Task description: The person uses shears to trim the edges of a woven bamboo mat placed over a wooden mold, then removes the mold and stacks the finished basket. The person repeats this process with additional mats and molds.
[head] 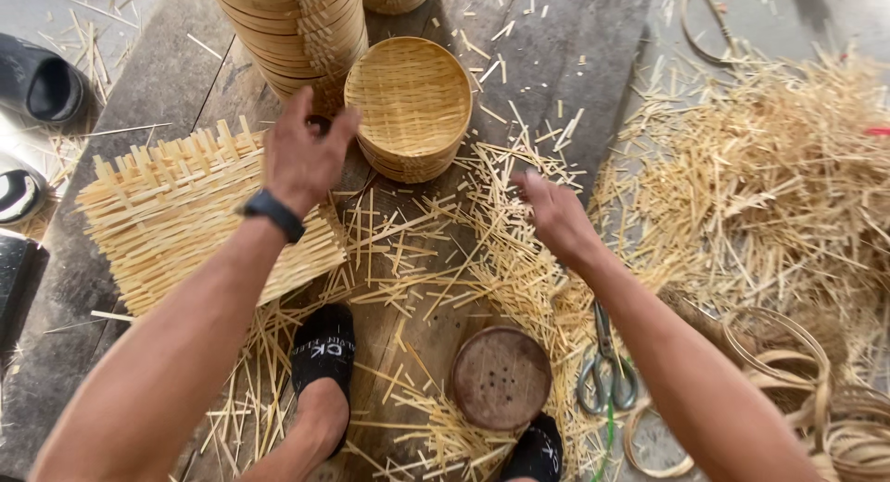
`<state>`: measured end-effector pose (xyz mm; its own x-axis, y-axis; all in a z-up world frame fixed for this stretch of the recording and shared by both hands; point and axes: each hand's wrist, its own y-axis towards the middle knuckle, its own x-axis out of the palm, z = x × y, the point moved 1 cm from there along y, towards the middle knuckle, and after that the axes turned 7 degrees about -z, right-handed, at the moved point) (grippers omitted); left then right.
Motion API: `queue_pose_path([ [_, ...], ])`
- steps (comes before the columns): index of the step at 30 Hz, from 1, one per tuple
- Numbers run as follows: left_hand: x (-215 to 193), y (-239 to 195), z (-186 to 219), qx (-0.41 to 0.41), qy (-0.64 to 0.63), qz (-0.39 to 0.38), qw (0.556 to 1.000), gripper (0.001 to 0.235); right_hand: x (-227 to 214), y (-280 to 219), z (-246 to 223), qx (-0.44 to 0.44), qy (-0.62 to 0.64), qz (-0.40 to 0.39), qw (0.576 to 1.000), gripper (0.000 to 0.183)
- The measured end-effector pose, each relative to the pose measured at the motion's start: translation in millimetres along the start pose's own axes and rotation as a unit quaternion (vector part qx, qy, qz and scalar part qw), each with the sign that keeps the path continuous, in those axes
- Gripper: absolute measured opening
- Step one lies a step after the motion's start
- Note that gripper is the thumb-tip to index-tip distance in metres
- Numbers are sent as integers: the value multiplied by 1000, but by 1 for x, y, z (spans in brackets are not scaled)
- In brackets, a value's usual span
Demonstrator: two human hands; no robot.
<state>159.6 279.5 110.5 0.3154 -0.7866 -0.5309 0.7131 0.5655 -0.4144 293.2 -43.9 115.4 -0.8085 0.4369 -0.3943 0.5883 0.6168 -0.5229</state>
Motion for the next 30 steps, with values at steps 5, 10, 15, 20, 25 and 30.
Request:
queue_pose_path([
  [5, -21, -98, -50, 119, 488, -88, 860, 118, -11, -185, 42, 206, -238, -140, 939, 60],
  [10, -47, -124, -102, -33, 501, -152, 851, 66, 24, -331, 103, 194, -160, -169, 953, 55],
  [15, -79, -142, -89, -14, 414, -114, 903, 35, 63, -374, 149, 201, -37, -106, 973, 51],
  [20, -64, -177, -21, 209, 614, 2, 761, 29, 84, -362, 156, 89, 63, -39, 993, 40],
  [25, 69, -254, -1, 524, 394, -49, 754, 13, 95, -310, 154, 85, 352, -2, 932, 53],
  [30, 199, -319, -44, 547, 427, -248, 676, 42, 109, -261, 183, 12, 566, 43, 823, 50],
])
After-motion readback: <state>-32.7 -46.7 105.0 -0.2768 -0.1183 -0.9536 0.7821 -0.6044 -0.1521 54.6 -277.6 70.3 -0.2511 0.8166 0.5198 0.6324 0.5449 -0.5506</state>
